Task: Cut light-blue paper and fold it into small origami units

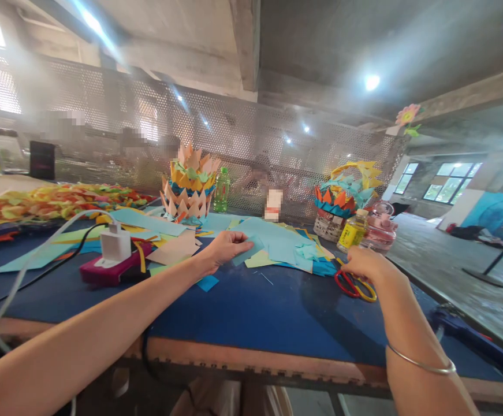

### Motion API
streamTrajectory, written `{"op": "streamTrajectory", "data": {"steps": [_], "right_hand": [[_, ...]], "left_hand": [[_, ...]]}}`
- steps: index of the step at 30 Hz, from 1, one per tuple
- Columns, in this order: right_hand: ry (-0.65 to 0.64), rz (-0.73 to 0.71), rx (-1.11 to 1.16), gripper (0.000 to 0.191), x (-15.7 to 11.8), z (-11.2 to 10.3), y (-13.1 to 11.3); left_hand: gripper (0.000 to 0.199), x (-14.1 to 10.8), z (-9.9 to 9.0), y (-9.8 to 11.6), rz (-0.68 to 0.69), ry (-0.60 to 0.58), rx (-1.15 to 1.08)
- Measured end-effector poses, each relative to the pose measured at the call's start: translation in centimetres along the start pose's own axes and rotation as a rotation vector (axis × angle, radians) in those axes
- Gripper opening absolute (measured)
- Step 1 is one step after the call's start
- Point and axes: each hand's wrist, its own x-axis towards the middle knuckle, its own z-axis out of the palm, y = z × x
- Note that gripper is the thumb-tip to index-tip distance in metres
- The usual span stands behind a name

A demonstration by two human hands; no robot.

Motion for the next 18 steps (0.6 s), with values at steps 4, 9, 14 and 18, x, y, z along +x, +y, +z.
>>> {"op": "streamTrajectory", "data": {"steps": [4, 9, 14, 18], "right_hand": [[-0.11, 0.078, 0.049, 0.032, 0.2, 1.3, 0.5], [-0.078, 0.155, 0.054, 0.035, 0.9, 2.1, 0.1], [-0.023, 0.157, 0.055, 0.027, 1.9, 2.9, 0.8], [0.087, 0.153, 0.063, 0.034, 1.9, 2.5, 1.1]], "left_hand": [[0.021, -0.1, -0.1, 0.2, -0.02, -0.024, -0.041], [0.016, -0.2, -0.2, 0.3, 0.008, -0.048, -0.09], [0.017, -0.1, -0.2, 0.1, 0.022, -0.06, -0.137], [0.02, -0.1, -0.3, 0.0, 0.014, -0.054, -0.158]]}}
